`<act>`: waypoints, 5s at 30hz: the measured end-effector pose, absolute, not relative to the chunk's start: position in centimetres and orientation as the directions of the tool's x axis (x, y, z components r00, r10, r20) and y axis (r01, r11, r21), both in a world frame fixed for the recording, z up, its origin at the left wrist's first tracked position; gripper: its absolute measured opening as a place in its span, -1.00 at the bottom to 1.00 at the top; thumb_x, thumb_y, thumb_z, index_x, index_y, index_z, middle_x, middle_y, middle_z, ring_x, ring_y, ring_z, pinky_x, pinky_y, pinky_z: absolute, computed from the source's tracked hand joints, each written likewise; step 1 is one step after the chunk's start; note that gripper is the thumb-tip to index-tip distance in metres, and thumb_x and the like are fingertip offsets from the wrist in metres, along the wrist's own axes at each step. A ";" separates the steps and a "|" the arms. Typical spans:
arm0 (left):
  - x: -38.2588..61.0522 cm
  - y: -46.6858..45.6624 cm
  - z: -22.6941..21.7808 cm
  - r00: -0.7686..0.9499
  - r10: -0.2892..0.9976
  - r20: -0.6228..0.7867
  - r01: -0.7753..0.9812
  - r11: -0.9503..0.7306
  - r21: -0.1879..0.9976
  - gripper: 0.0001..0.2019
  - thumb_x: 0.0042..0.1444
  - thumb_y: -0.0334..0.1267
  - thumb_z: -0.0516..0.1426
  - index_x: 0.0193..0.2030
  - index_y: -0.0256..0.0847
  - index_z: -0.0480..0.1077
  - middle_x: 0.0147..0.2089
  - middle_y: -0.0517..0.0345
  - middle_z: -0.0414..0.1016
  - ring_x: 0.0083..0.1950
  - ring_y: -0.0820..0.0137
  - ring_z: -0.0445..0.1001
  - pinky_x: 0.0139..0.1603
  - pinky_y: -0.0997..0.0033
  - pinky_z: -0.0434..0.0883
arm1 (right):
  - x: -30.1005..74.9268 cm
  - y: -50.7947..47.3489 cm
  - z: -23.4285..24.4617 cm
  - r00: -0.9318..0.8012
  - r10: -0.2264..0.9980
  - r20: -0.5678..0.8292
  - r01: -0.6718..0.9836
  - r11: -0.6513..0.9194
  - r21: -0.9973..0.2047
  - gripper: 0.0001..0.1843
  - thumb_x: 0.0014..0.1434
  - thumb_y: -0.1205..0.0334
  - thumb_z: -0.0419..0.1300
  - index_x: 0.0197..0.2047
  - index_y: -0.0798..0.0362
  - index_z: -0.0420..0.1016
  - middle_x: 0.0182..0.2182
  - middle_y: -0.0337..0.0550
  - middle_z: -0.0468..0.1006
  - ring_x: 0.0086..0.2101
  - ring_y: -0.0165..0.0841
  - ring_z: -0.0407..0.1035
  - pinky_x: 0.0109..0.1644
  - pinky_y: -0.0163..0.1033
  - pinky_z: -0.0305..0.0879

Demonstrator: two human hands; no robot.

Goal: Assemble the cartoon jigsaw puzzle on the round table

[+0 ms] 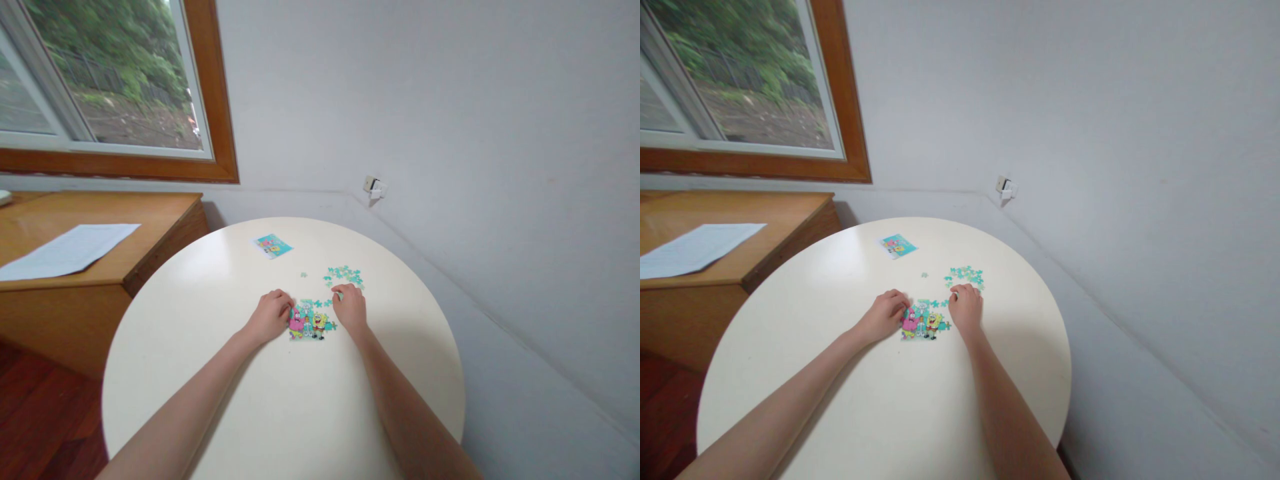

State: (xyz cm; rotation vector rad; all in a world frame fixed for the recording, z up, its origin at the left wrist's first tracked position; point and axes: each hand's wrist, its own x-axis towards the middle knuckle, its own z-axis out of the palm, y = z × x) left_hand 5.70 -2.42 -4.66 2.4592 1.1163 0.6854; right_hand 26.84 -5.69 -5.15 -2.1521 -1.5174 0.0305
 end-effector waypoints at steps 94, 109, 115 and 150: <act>5.9 -2.6 -4.5 0.574 0.782 0.242 0.626 -0.610 0.485 -0.75 0.04 -0.46 0.01 -0.24 -0.18 0.47 -0.13 0.06 0.49 -0.06 0.31 0.42 0.01 0.29 0.33 | 27.3 -5.6 -6.9 0.199 0.903 0.381 0.893 -0.007 -0.450 -0.76 0.09 0.43 0.04 -0.25 0.09 0.51 -0.31 -0.09 0.47 -0.26 -0.31 0.35 -0.06 -0.23 0.22; 5.9 -2.6 -4.6 0.571 0.783 0.246 0.617 -0.607 0.500 -0.76 0.05 -0.45 0.01 -0.26 -0.17 0.47 -0.14 0.06 0.49 -0.05 0.30 0.41 0.02 0.29 0.32 | 26.8 -6.7 -5.0 0.327 0.920 0.215 0.904 -0.238 -0.354 -0.79 0.21 0.19 0.08 -0.13 -0.02 0.46 -0.31 -0.18 0.51 -0.28 -0.34 0.39 -0.27 -0.30 0.17; 5.8 -2.5 -4.7 0.575 0.779 0.249 0.618 -0.613 0.493 -0.75 0.03 -0.46 0.01 -0.25 -0.17 0.47 -0.14 0.06 0.49 -0.06 0.31 0.42 0.01 0.30 0.32 | 26.7 -6.5 -5.2 0.298 0.917 0.264 0.913 -0.193 -0.359 -0.84 0.18 0.26 0.11 -0.19 0.01 0.49 -0.30 -0.15 0.49 -0.27 -0.35 0.38 -0.22 -0.30 0.19; 5.7 -2.5 -4.6 0.580 0.775 0.252 0.609 -0.618 0.498 -0.76 0.03 -0.45 0.01 -0.26 -0.16 0.47 -0.15 0.07 0.49 -0.06 0.31 0.42 0.00 0.31 0.33 | 27.3 -5.8 -5.9 0.162 0.923 0.350 0.937 -0.032 -0.349 -0.59 0.14 0.48 -0.01 0.04 0.09 0.39 -0.24 -0.05 0.51 -0.19 -0.27 0.38 -0.02 -0.24 0.24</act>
